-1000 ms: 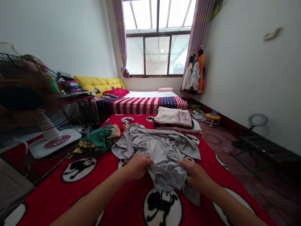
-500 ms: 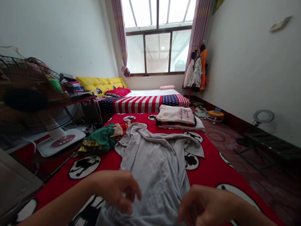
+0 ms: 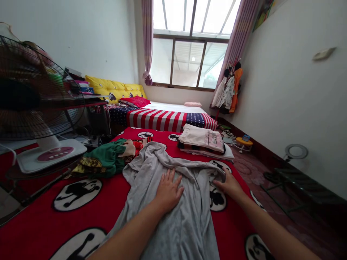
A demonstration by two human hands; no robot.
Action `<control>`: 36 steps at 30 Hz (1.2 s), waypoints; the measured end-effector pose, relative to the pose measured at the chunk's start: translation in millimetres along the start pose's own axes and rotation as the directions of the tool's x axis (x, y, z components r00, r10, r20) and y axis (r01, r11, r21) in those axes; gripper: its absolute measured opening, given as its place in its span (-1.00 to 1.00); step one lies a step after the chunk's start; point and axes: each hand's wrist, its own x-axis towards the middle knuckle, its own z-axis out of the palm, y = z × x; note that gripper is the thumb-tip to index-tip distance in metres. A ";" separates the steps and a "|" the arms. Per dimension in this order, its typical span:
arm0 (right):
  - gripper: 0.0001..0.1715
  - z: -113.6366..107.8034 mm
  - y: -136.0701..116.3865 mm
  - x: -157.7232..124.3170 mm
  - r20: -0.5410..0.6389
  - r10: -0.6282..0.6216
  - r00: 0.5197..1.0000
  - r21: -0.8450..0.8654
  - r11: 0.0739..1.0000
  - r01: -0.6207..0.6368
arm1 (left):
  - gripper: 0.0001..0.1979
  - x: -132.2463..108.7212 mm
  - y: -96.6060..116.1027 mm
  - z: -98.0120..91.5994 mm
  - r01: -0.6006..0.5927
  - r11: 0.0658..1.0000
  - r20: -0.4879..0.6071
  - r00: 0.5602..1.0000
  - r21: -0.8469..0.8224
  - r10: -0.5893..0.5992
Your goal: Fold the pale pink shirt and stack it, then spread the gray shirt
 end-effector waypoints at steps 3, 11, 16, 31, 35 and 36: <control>-0.49 -4.2 -9.4 10.9 0.269 0.152 0.951 0.145 0.970 -0.196 | -0.47 -2.1 -0.8 -0.4 -0.002 1.000 -0.009 1.000 -0.004 0.002; -0.75 -103.0 23.8 83.1 -0.085 0.301 0.950 -0.215 0.925 -0.313 | -0.47 -3.0 1.9 4.2 0.005 0.999 -0.028 1.000 -0.038 -0.006; -0.62 -76.8 12.0 102.6 -0.167 0.157 0.973 -0.426 0.879 -0.215 | -0.47 -3.0 1.4 3.7 -0.003 0.998 -0.027 1.000 -0.058 0.002; -0.75 60.2 -69.4 111.7 0.187 -0.088 0.978 -0.378 0.913 0.155 | -0.63 -4.7 -2.2 -5.3 -0.095 0.982 -0.004 0.995 -0.162 0.095; -0.86 41.5 -77.6 92.4 0.068 -0.304 0.950 -0.308 0.900 0.310 | -0.71 -5.2 1.2 -8.7 -0.140 0.974 -0.084 0.988 -0.177 0.127; -0.86 36.8 -80.1 80.9 0.021 -0.419 0.908 -0.281 0.869 0.407 | -0.76 -5.5 2.8 -10.2 -0.161 0.969 -0.106 0.984 -0.185 0.143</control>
